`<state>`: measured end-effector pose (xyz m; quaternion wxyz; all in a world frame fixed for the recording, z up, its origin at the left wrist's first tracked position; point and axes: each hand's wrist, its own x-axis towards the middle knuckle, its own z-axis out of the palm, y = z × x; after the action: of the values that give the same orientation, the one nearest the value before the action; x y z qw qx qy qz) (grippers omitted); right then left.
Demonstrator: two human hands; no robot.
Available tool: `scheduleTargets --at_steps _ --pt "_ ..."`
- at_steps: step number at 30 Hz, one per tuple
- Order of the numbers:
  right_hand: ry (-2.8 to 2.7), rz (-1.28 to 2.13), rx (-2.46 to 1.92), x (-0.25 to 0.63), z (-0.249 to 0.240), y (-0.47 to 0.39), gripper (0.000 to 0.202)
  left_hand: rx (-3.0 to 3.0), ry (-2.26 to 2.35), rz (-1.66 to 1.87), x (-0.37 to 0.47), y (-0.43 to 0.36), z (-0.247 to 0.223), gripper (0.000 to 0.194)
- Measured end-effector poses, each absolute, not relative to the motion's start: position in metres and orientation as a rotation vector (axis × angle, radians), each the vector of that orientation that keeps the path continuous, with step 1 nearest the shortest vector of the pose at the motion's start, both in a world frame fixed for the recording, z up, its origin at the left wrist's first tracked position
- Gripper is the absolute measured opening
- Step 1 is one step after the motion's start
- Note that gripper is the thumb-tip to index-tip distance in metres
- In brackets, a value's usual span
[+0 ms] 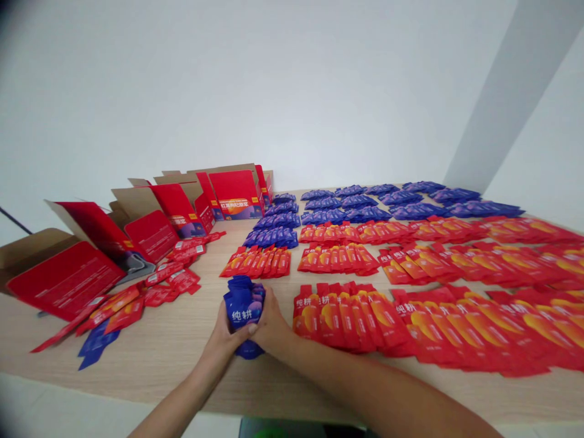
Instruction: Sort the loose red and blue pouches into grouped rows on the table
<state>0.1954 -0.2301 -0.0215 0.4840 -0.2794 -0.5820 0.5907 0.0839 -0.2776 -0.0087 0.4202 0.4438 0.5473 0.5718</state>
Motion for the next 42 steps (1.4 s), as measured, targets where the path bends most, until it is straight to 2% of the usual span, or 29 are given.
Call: scheduleTargets --at_steps 4,9,14,18,28,34,39,42 --pt "-1.433 1.330 -0.779 0.194 -0.024 -0.232 0.079 1.075 1.213 1.400 0.080 -0.276 -0.005 0.074" --pt "-1.395 1.332 -0.867 0.194 -0.020 -0.233 0.075 0.997 0.983 1.259 0.063 -0.266 -0.013 0.095" --pt "-1.372 1.309 -0.865 0.191 -0.015 -0.236 0.076 1.109 1.088 1.394 0.056 -0.253 -0.033 0.092" --pt "-1.404 1.294 -0.839 0.189 -0.012 -0.238 0.075 1.233 1.160 1.485 0.058 -0.260 -0.029 0.088" --pt "-1.402 1.340 -0.956 0.182 -0.016 -0.235 0.072 1.457 1.300 1.174 0.053 -0.265 -0.027 0.079" --pt "-1.432 1.445 -0.805 0.181 -0.010 -0.239 0.074 1.612 1.403 1.250 0.044 -0.267 -0.036 0.079" --pt "-1.436 1.501 -0.749 0.182 -0.018 -0.241 0.068 1.664 1.441 1.054 0.034 -0.277 -0.043 0.105" --pt "-1.429 1.492 -0.759 0.180 -0.023 -0.239 0.073 1.646 1.442 1.029 0.032 -0.279 -0.044 0.106"
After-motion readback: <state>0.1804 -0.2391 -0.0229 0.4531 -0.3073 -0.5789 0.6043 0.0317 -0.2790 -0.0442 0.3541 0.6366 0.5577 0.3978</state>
